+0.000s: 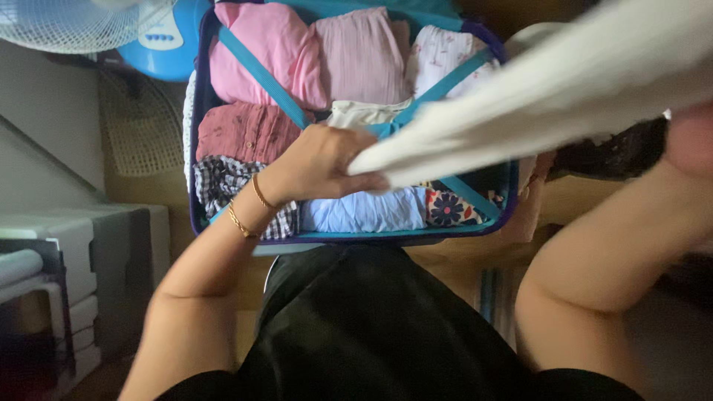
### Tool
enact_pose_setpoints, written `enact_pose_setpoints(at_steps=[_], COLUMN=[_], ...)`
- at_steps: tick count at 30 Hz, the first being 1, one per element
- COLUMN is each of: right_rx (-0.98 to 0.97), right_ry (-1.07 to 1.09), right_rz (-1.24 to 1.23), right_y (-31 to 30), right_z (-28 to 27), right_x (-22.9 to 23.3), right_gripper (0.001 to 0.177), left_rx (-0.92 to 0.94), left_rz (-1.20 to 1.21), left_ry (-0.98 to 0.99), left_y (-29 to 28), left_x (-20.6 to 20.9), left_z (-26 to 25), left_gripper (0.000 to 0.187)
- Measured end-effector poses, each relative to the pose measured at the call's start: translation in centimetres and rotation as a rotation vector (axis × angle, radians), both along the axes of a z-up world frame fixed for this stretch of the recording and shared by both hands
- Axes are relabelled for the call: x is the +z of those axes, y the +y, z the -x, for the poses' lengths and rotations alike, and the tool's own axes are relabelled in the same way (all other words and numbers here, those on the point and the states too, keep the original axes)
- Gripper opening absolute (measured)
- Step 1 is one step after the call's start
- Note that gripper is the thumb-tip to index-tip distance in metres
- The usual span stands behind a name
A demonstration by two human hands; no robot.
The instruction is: The person packs a suitcase by folding and arranging various clothing items, including shirts and shorts, into the compartments and securing them with the internal straps.
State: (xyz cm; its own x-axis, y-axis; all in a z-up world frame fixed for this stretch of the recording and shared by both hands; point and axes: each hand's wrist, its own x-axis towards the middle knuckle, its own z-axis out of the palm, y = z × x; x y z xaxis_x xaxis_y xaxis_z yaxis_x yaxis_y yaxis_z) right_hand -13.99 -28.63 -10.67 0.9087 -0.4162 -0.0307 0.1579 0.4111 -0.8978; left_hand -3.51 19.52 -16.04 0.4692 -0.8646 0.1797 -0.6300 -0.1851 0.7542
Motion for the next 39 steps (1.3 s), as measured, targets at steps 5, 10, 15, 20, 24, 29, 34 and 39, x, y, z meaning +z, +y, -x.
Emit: enact_pose_setpoints(at_steps=[5,10,15,20,24,29,34,39], right_rx=[0.088,-0.086,-0.135,-0.053,-0.083,-0.221,-0.305,-0.250], right_ry=[-0.108,0.168,0.221,0.163,0.161,0.249,0.283,0.182], right_rz=[-0.191,-0.175,-0.101,-0.336,-0.437,-0.604,-0.269,-0.036], right_y=[-0.1,4.6,1.6,0.9,1.7,0.9,3.6,7.8], right_z=[1.1,0.6,2.2,3.2,3.1,3.0,3.4,2.9], right_x=[-5.9,-20.9,-27.8,-28.2,-26.5,-27.3,-26.6,-22.9], right_gripper=[0.061,0.074,0.055,0.056,0.056,0.060,0.050,0.056], left_rx=[-0.011,0.042,0.109,0.256,-0.010,0.081,0.472,0.730], left_rz=[-0.110,-0.095,-0.241,-0.412,-0.434,-0.351,-0.076,-0.163], left_ry=[0.541,0.692,0.934,0.286,-0.164,-0.053,0.926,0.202], left_y=[4.1,6.1,5.3,4.7,5.4,5.4,7.0,7.4], left_x=[-3.4,-10.1,-12.6,-14.0,-14.6,-12.9,-8.2,-9.7], left_z=[-2.1,-3.6,-2.8,1.4,2.7,2.2,0.5,-0.1], left_gripper=[0.048,0.057,0.036,0.043,0.017,0.018,0.015,0.042])
